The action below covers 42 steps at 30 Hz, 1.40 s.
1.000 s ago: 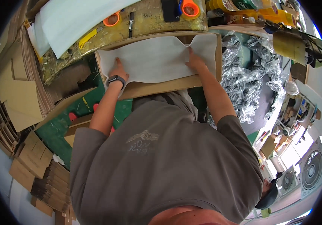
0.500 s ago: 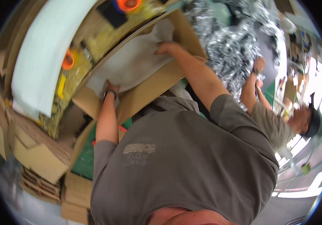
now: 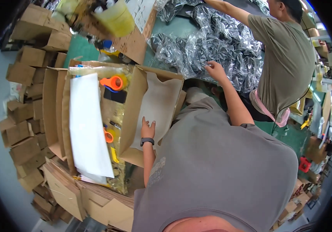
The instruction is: Packing industrial product parts into cardboard boxes with foam protection and sealing them with tape.
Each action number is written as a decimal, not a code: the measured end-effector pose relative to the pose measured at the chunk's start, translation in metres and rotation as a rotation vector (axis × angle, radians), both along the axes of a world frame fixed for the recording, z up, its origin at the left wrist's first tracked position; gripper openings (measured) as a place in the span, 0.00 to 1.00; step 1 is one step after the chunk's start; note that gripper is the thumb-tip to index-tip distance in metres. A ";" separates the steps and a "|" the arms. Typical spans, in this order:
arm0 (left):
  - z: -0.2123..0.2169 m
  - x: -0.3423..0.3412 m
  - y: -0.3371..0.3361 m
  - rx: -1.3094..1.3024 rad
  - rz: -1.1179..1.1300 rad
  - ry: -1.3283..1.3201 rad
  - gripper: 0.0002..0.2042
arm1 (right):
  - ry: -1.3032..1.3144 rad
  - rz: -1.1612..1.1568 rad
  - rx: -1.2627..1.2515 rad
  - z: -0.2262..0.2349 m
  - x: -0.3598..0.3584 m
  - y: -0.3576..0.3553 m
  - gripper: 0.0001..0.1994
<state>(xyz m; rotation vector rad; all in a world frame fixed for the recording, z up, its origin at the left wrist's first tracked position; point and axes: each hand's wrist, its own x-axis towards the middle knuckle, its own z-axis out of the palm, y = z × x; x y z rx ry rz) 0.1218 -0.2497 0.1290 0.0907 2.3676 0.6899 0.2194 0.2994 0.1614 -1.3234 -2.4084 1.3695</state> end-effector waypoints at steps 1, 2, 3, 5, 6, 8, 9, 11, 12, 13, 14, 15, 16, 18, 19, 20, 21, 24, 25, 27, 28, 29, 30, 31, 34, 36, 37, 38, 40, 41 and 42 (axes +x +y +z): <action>0.014 -0.007 0.010 0.036 0.025 0.046 0.45 | 0.018 -0.010 -0.015 -0.017 0.005 0.016 0.29; 0.026 -0.016 0.028 0.080 0.031 0.084 0.44 | 0.055 -0.122 -0.047 -0.042 0.012 0.037 0.28; 0.038 -0.021 0.039 0.067 0.020 0.097 0.44 | 0.093 -0.214 -0.085 -0.059 0.007 0.051 0.27; 0.062 -0.027 0.057 0.089 0.091 0.163 0.42 | 0.150 -0.233 -0.103 -0.061 -0.027 0.061 0.28; 0.072 -0.030 0.072 0.069 0.093 0.173 0.42 | 0.189 -0.255 -0.100 -0.060 -0.045 0.063 0.28; 0.097 -0.031 0.108 0.074 0.128 0.201 0.41 | 0.196 -0.253 -0.089 -0.063 -0.072 0.071 0.27; 0.105 -0.030 0.126 0.050 0.124 0.202 0.41 | 0.086 -0.215 -0.020 -0.060 -0.081 0.077 0.26; 0.123 -0.032 0.165 0.045 0.053 0.241 0.40 | 0.046 -0.162 0.096 -0.065 -0.092 0.100 0.22; 0.132 -0.034 0.183 0.028 0.048 0.241 0.40 | 0.044 -0.165 0.078 -0.073 -0.090 0.111 0.22; 0.142 -0.032 0.199 0.028 0.057 0.254 0.40 | 0.154 -0.207 0.223 -0.069 -0.091 0.118 0.21; 0.152 -0.027 0.211 0.027 0.069 0.264 0.39 | 0.263 -0.247 0.367 -0.060 -0.091 0.126 0.19; 0.161 -0.025 0.225 0.008 0.085 0.265 0.39 | 0.285 -0.270 0.280 -0.051 -0.095 0.141 0.19; 0.167 -0.025 0.240 0.000 0.079 0.255 0.39 | 0.304 -0.296 0.195 -0.044 -0.100 0.158 0.19; 0.172 -0.023 0.255 -0.025 0.079 0.243 0.39 | 0.324 -0.271 0.244 -0.049 -0.129 0.202 0.21; 0.172 -0.020 0.260 -0.031 0.074 0.236 0.39 | 0.255 -0.253 0.221 -0.046 -0.152 0.220 0.26; 0.172 -0.018 0.270 -0.028 0.057 0.227 0.38 | 0.283 -0.292 0.383 -0.061 -0.174 0.239 0.32; 0.174 -0.017 0.280 -0.033 0.054 0.223 0.38 | 0.310 -0.333 0.548 -0.077 -0.193 0.260 0.39; 0.179 -0.016 0.303 -0.108 -0.003 0.199 0.38 | -0.058 -0.597 0.199 -0.105 -0.236 0.312 0.55; 0.180 -0.012 0.308 -0.104 0.012 0.205 0.38 | -0.078 -0.666 -0.023 -0.108 -0.248 0.323 0.65; 0.184 -0.011 0.314 -0.100 0.030 0.221 0.37 | -0.160 -0.587 -0.086 -0.114 -0.255 0.330 0.66; 0.184 -0.006 0.316 -0.121 0.043 0.221 0.37 | -0.257 -0.501 -0.134 -0.113 -0.258 0.331 0.68; 0.183 -0.001 0.318 -0.140 0.056 0.221 0.37 | -0.244 -0.520 -0.153 -0.112 -0.262 0.329 0.72; 0.181 0.000 0.320 -0.140 0.072 0.224 0.37 | -0.241 -0.505 -0.150 -0.111 -0.266 0.330 0.72; 0.179 0.004 0.319 -0.166 0.081 0.217 0.37 | -0.272 -0.453 -0.156 -0.106 -0.269 0.326 0.73; 0.179 0.014 0.321 -0.184 0.116 0.227 0.37 | -0.321 -0.387 -0.079 -0.082 -0.278 0.312 0.69; 0.179 0.015 0.323 -0.162 0.120 0.243 0.37 | -0.219 -0.289 -0.165 -0.091 -0.272 0.327 0.61; 0.175 0.008 0.330 -0.109 0.072 0.235 0.36 | -0.065 -0.369 -0.163 -0.123 -0.252 0.366 0.54; 0.176 0.015 0.322 -0.116 0.097 0.245 0.36 | 0.074 -0.273 -0.439 -0.111 -0.258 0.357 0.55; 0.176 0.026 0.305 -0.108 0.140 0.267 0.35 | -0.009 -0.182 -0.522 -0.086 -0.273 0.351 0.57; 0.174 0.026 0.295 -0.081 0.128 0.280 0.35 | 0.018 -0.133 -0.504 -0.088 -0.260 0.370 0.56; 0.173 0.030 0.283 -0.070 0.154 0.302 0.35 | 0.042 -0.060 -0.495 -0.083 -0.259 0.375 0.54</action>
